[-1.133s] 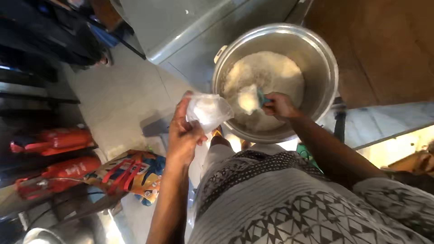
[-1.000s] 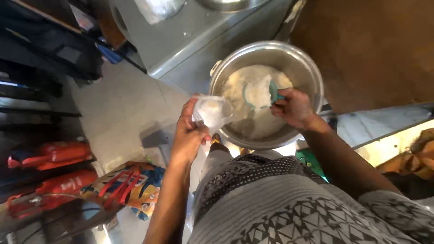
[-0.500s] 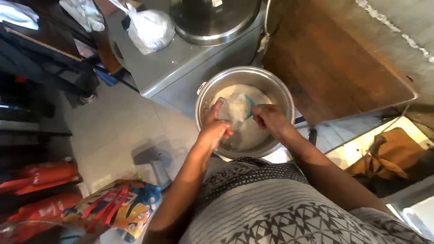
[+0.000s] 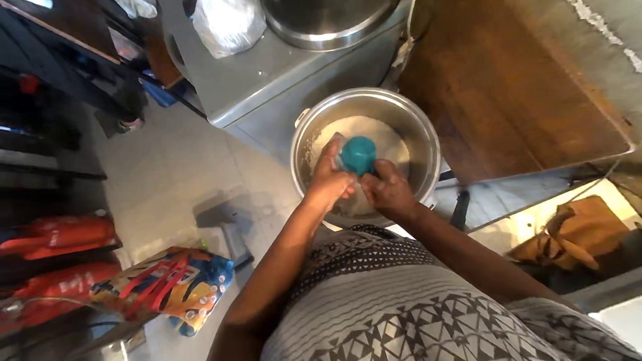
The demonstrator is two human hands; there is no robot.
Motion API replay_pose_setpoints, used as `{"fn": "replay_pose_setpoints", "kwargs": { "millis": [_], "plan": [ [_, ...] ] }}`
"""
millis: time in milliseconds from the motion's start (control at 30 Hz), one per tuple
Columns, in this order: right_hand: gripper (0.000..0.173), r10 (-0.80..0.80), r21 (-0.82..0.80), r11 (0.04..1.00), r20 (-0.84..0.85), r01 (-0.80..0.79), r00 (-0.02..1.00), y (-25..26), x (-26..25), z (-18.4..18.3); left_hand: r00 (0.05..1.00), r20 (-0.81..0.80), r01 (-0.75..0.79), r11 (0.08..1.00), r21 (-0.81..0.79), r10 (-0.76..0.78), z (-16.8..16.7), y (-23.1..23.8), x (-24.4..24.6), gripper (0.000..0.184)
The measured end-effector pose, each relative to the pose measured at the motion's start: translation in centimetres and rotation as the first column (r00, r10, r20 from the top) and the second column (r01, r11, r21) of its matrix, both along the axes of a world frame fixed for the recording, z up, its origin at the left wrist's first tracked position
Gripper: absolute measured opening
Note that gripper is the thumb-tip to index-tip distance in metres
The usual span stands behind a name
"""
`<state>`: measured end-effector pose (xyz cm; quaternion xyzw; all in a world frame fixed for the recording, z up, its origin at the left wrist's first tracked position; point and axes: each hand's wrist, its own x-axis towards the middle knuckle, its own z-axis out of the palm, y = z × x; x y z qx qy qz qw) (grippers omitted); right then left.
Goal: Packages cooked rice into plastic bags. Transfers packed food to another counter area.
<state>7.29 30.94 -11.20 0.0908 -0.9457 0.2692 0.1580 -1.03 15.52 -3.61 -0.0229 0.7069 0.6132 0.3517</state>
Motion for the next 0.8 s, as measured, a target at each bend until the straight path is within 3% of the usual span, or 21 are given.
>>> {"fn": "replay_pose_setpoints", "kwargs": {
  "millis": [300,400,467,567,667,733,800],
  "plan": [
    [0.010,0.038,-0.016,0.999,-0.099,-0.039,0.994,0.9,-0.4,-3.8,1.000,0.001,0.012,0.998,0.056,-0.012,0.1,-1.7,1.1,0.091],
    [0.011,0.012,-0.036,0.999,-0.047,-0.013,0.999,0.6,-1.0,-4.0,0.990,-0.136,-0.034,0.999,0.011,0.035,-0.3,-1.7,1.1,0.080],
    [0.011,0.005,-0.041,0.999,-0.019,-0.006,1.000,0.5,-1.2,-3.9,0.908,-0.410,0.004,0.983,-0.185,-0.081,-1.7,-1.9,0.6,0.061],
    [0.011,0.022,-0.058,0.998,-0.015,-0.023,1.000,-0.1,-0.8,-4.2,0.643,-0.732,-0.078,0.932,-0.355,-0.225,-3.7,-2.4,-0.1,0.036],
    [0.014,0.077,-0.077,0.994,0.022,-0.075,0.997,-1.2,-0.4,-4.8,0.514,-0.809,-0.099,0.917,-0.386,-0.286,-5.2,-3.1,-0.5,0.026],
    [0.015,0.108,-0.078,0.992,0.066,-0.103,0.992,-1.8,-0.4,-5.2,0.457,-0.861,-0.140,0.939,-0.315,-0.221,-7.4,-3.3,-1.0,0.027],
    [0.015,0.110,-0.065,0.992,0.086,-0.105,0.990,-2.0,-0.5,-5.7,0.488,-0.866,-0.174,0.960,-0.220,-0.110,-9.4,-3.6,-1.2,0.028]
  ]
}}
